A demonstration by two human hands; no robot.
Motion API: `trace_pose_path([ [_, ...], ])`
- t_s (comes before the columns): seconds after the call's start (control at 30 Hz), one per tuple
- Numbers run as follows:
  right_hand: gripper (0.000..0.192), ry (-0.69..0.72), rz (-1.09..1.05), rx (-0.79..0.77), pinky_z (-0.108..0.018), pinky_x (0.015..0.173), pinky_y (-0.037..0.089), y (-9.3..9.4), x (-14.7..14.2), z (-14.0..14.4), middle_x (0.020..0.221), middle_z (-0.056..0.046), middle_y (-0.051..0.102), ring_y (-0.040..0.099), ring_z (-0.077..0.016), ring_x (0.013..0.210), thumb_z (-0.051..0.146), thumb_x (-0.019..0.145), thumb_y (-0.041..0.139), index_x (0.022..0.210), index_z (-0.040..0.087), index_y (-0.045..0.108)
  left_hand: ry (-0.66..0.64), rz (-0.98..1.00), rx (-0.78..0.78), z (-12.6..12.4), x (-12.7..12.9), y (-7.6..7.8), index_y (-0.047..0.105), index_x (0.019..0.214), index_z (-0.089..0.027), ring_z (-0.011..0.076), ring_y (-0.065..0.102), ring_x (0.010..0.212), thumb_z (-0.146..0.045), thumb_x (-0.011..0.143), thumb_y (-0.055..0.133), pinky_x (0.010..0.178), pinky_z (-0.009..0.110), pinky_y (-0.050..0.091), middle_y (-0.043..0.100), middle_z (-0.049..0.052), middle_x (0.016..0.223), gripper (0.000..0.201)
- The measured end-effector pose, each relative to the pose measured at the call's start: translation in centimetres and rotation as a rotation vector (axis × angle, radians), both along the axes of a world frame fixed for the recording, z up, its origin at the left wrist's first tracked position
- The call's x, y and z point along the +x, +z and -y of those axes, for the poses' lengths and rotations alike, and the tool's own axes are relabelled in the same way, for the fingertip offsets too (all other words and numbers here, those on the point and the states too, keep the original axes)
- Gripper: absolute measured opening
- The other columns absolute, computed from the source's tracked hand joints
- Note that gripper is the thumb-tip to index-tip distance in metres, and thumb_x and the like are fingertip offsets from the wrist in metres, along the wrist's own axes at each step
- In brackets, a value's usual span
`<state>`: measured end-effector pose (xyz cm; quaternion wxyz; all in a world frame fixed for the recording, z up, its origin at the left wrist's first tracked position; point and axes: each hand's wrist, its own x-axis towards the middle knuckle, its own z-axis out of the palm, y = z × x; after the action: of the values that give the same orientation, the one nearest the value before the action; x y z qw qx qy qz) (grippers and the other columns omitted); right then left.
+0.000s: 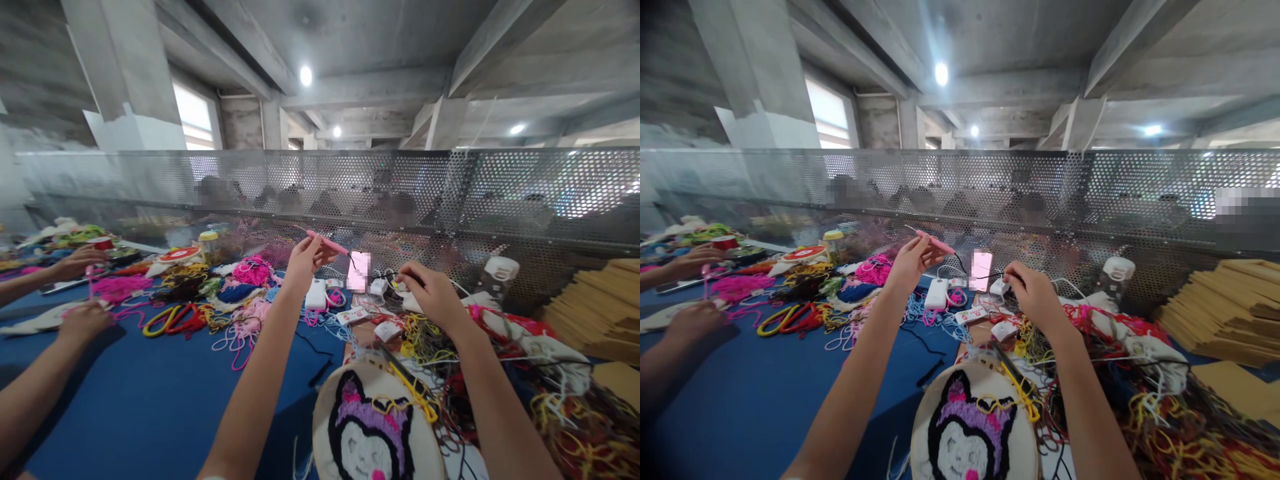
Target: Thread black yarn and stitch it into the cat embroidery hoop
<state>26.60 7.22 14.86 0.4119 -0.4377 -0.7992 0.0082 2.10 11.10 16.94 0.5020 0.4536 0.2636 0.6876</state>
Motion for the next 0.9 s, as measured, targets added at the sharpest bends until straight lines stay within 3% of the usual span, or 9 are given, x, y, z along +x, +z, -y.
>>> trace_pose_path([
  [0.9,0.013,0.023,-0.056,0.012,-0.023,0.056,0.034,0.01,-0.02,0.13,0.071,0.000,0.062,0.050,-0.0123,0.055,0.021,0.083,0.042,0.077,0.020,0.053,-0.035,-0.041,0.050,0.37,-0.30,0.02,0.059,0.081,-0.014,0.0151,0.066,0.065,-0.028,0.078,0.060,0.059,0.024,0.051,0.068,0.005,0.071,0.015],
])
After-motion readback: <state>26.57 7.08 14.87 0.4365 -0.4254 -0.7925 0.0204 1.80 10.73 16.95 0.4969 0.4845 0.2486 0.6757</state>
